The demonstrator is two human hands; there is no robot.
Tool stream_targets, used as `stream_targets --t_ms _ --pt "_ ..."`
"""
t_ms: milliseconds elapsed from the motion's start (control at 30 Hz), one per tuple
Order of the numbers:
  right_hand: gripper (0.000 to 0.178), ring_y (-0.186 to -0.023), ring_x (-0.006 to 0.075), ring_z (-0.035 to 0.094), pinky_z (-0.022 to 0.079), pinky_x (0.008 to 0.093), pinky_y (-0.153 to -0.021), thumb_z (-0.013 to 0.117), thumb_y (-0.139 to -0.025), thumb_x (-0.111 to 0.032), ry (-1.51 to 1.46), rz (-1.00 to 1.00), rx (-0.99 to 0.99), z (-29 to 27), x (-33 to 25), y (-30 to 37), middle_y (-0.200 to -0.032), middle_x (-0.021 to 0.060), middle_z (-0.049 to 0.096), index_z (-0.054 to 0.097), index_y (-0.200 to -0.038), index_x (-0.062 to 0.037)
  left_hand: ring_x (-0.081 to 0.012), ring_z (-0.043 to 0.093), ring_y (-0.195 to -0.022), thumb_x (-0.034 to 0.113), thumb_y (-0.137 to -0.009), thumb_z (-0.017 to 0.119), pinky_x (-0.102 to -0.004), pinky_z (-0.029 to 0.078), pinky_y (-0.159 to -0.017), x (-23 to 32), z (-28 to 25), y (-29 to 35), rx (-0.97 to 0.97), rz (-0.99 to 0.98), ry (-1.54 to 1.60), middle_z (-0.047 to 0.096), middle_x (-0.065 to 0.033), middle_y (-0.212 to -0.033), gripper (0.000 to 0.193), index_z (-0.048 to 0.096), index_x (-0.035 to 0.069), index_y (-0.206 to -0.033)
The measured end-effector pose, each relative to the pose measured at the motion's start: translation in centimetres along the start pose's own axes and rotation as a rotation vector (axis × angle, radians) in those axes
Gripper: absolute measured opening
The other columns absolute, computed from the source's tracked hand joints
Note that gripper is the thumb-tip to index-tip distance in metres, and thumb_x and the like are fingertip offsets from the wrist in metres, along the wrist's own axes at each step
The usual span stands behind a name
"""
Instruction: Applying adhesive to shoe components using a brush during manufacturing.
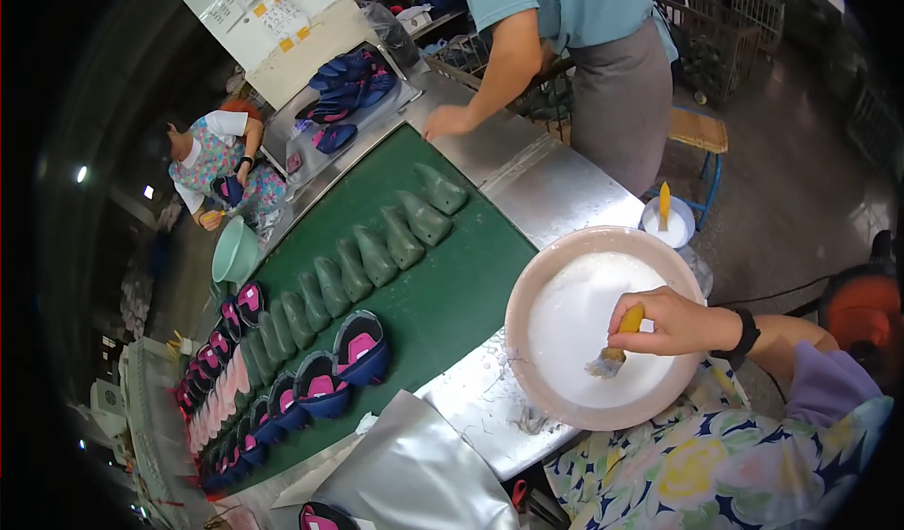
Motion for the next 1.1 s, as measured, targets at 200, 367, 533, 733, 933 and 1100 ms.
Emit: stream_targets --t_ms 200,367,533,733,933,1100 --pt "0.025 -0.076 0.0204 0.070 0.054 0.0304 -0.067 0.069 -0.094 -0.026 0.015 0.006 -0.011 0.6 -0.6 0.3 -0.085 0.0108 0.072 0.064 -0.099 -0.0026 -0.0509 0.048 -0.129 0.059 -0.082 0.073 -0.0494 0.038 -0.111 6.2 -4.3 6.9 -0.077 -0.076 -0.161 0.049 -0.0412 -0.135 0.104 0.037 -0.020 -0.139" --pt "0.024 -0.075 0.0200 0.069 0.054 0.0298 -0.066 0.069 -0.095 -0.026 -0.031 -0.013 0.017 0.3 0.2 1.2 -0.085 0.0106 0.072 0.064 -0.099 -0.0026 -0.0498 0.062 -0.105 0.043 -0.080 0.079 -0.0503 0.047 -0.095 11.7 2.7 8.2 -0.232 0.311 -0.041 0.063 -0.0368 -0.113 0.072 0.057 -0.013 -0.120" --pt "0.023 -0.066 0.0199 0.064 0.050 0.0308 -0.061 0.068 -0.095 -0.025 -0.083 -0.092 0.021 -0.7 1.0 2.7 -0.074 0.0078 0.065 0.062 -0.095 -0.0024 -0.0498 0.063 -0.093 0.037 -0.088 0.070 -0.0548 0.049 -0.086 25.0 5.9 15.6 -0.405 0.881 -0.262 0.067 -0.0307 -0.098 0.050 0.064 -0.008 -0.108" --pt "0.024 -0.064 0.0209 0.063 0.048 0.0322 -0.060 0.067 -0.095 -0.025 -0.112 -0.107 0.079 -1.7 1.9 4.3 -0.072 0.0078 0.063 0.061 -0.093 -0.0021 -0.0434 0.066 -0.091 0.024 -0.089 0.062 -0.0499 0.053 -0.079 40.5 -2.2 26.9 -0.311 1.279 -0.339 0.068 -0.0264 -0.101 0.033 0.067 0.000 -0.112" --pt "0.024 -0.063 0.0222 0.063 0.048 0.0330 -0.061 0.068 -0.094 -0.025 -0.172 -0.117 0.050 -0.2 2.2 3.3 -0.070 0.0085 0.063 0.061 -0.093 -0.0022 -0.0434 0.065 -0.106 0.036 -0.101 0.056 -0.0478 0.052 -0.090 33.5 5.6 33.2 -1.214 1.100 0.126 0.065 -0.0329 -0.115 0.047 0.062 -0.001 -0.128" --pt "0.020 -0.069 0.0154 0.063 0.050 0.0327 -0.067 0.068 -0.095 -0.022 -0.309 -0.086 0.038 0.8 4.6 2.6 -0.075 0.0107 0.067 0.064 -0.094 -0.0028 -0.0382 0.065 -0.100 -0.002 -0.091 0.050 -0.0426 0.051 -0.090 34.8 2.5 29.7 -0.970 1.374 0.134 0.067 -0.0223 -0.111 0.036 0.061 -0.002 -0.126"
Point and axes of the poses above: each hand's wrist, its own y-axis away from the middle knuckle, its own z-axis out of the palm, x = y × z, the point moved 4 cm from there along -y, towards the middle knuckle
